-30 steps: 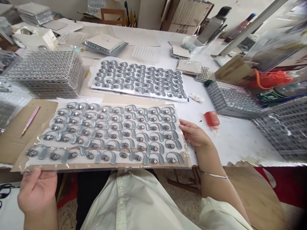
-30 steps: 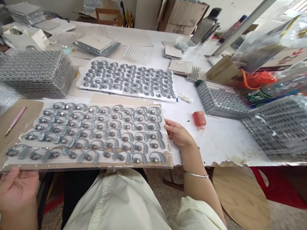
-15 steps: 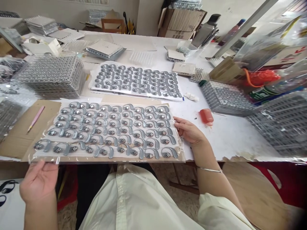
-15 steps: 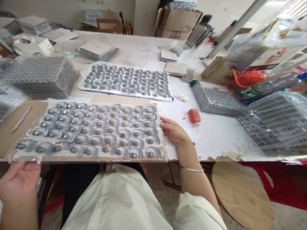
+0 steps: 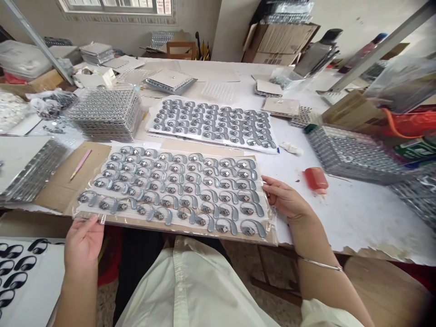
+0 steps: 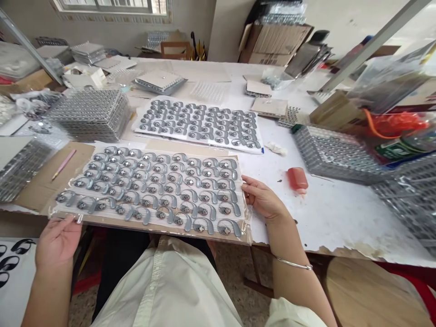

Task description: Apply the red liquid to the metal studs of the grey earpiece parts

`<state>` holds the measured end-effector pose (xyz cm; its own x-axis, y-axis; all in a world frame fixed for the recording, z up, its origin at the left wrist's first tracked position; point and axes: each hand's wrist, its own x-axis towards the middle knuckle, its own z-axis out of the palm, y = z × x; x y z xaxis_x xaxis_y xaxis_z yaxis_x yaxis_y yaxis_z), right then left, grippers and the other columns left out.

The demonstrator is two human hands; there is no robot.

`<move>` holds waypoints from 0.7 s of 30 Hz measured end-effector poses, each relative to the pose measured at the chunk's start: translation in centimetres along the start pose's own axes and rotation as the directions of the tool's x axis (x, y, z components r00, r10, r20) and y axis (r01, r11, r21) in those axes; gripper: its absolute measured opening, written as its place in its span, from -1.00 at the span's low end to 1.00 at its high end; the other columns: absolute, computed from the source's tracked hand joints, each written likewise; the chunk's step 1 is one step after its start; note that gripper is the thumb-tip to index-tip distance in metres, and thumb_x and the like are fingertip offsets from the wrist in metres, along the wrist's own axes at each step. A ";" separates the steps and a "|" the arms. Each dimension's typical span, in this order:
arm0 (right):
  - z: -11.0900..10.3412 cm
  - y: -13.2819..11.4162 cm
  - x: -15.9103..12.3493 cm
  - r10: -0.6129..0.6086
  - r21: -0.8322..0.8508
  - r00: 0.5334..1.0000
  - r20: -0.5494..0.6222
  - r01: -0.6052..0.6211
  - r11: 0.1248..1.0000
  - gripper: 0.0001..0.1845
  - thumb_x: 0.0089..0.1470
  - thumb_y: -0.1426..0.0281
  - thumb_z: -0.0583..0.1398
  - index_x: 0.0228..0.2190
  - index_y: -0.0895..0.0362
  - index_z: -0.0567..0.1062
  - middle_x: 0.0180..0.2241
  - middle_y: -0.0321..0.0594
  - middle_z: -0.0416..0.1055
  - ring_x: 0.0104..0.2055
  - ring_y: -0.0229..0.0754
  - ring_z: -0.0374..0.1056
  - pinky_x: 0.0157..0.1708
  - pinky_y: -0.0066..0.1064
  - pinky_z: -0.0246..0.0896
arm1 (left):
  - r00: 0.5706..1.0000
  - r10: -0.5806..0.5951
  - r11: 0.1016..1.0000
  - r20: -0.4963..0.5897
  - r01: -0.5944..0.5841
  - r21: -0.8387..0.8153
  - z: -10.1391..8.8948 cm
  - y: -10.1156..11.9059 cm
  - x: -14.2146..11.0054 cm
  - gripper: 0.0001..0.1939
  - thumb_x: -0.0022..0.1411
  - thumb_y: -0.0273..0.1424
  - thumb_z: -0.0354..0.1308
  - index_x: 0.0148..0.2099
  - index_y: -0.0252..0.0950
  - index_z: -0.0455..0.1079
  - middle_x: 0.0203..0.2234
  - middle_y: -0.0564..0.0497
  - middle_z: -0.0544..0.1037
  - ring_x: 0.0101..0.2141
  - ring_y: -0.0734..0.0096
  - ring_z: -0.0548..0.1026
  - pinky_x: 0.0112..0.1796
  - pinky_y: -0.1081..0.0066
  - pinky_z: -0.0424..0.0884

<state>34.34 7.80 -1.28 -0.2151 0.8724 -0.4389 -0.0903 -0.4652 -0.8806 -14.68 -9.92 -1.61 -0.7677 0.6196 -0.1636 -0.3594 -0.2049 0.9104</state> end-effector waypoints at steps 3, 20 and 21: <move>0.2 -0.1 -0.1 0.008 -0.001 1.000 0.005 -0.008 1.000 -0.51 -0.17 0.39 0.39 -0.15 0.02 0.42 -0.49 -0.37 0.39 -0.59 -0.31 0.28 -0.61 -0.53 0.32 | 0.999 -0.052 0.999 0.005 0.052 -0.009 -0.1 0.2 -0.1 -0.85 -0.02 -0.62 0.26 -0.39 -0.32 0.40 -0.36 0.13 0.59 -0.05 0.33 0.48 0.08 0.27 0.35; 0.0 0.0 -0.6 0.020 0.027 0.994 -0.105 -0.017 0.999 -0.58 -0.19 0.41 0.37 -0.21 -0.02 0.49 -0.50 -0.33 0.38 -0.59 -0.30 0.28 -0.67 -0.56 0.28 | 0.975 -0.218 0.975 0.047 0.219 -0.020 1.3 -0.4 -2.0 -0.76 -0.15 -0.63 0.36 -0.39 -0.35 0.42 -0.46 0.07 0.58 -0.39 0.45 0.53 -0.36 0.54 0.50; -0.3 0.1 -0.8 0.013 0.003 0.992 -0.126 -0.013 1.000 -0.62 -0.17 0.40 0.36 -0.22 -0.04 0.50 -0.49 -0.29 0.40 -0.57 -0.26 0.30 -0.68 -0.53 0.28 | 0.976 -0.215 0.976 0.041 0.216 -0.039 1.4 -0.6 -1.9 -0.74 -0.17 -0.63 0.37 -0.39 -0.35 0.42 -0.47 0.07 0.57 -0.39 0.44 0.53 -0.38 0.54 0.49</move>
<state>34.76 7.09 -1.11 -0.0924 0.8783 -0.4691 -0.0907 -0.4766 -0.8744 -12.28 -9.87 -1.30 -0.6501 0.6798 -0.3394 -0.5373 -0.0954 0.8380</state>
